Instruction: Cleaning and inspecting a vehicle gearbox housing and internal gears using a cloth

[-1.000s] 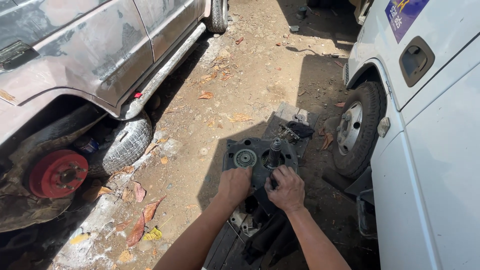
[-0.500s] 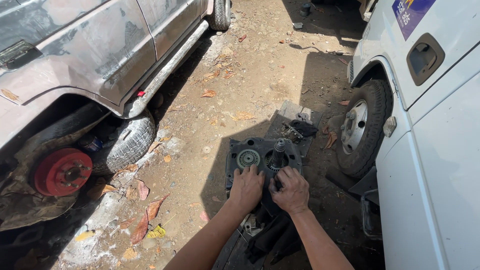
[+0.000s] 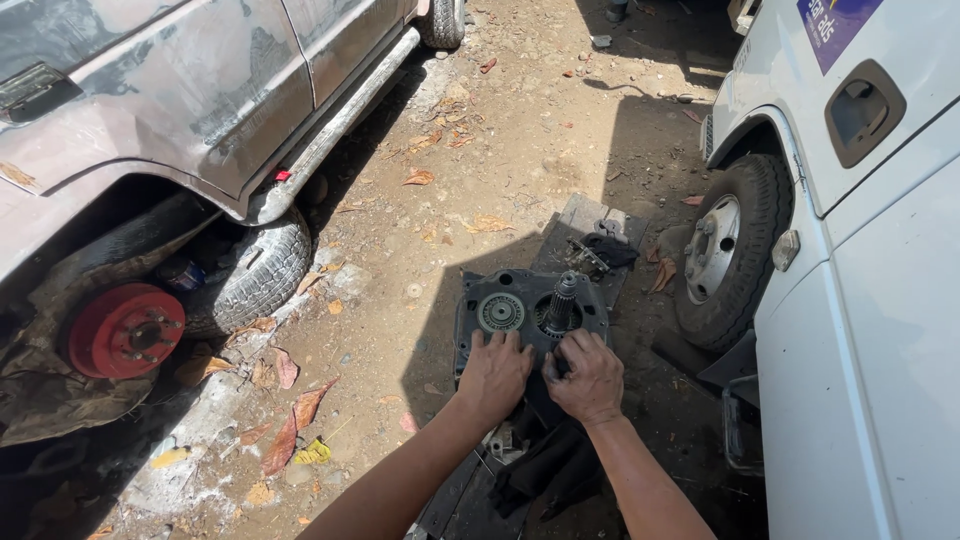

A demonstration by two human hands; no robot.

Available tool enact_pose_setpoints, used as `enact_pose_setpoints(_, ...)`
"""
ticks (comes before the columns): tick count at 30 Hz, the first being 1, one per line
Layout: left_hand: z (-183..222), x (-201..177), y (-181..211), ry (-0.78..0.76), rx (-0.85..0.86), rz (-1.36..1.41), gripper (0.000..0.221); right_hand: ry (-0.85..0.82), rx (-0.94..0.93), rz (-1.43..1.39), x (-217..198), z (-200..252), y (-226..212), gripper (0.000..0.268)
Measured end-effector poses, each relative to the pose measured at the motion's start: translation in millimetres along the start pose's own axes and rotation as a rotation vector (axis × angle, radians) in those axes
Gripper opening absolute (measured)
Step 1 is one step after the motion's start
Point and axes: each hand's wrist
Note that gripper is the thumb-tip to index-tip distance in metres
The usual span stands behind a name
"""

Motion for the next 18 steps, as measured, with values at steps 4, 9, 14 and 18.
enact_pose_setpoints(4, 8, 16, -36, -0.033, -0.064, -0.043, 0.020, 0.002, 0.012, -0.028, -7, -4, -6, 0.021)
enact_pose_setpoints(9, 8, 12, -21, -0.146, -0.033, -0.090, 0.021, 0.006, 0.020, -0.022, -2, 0, -2, 0.022)
enact_pose_setpoints(14, 2, 3, -15, -0.149, 0.050, -0.017, 0.024, 0.015, 0.008, -0.026, -4, -2, -4, 0.021)
enact_pose_setpoints(18, 4, 13, -26, -0.131, -0.028, -0.033, 0.026, 0.038, 0.010, -0.038, -3, -2, -5, 0.021)
Point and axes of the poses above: each hand's wrist, its own z-axis away from the middle knuckle, its own x-axis out of the palm, y = z × x, and after that the axes turned 15 degrees about y, right-handed
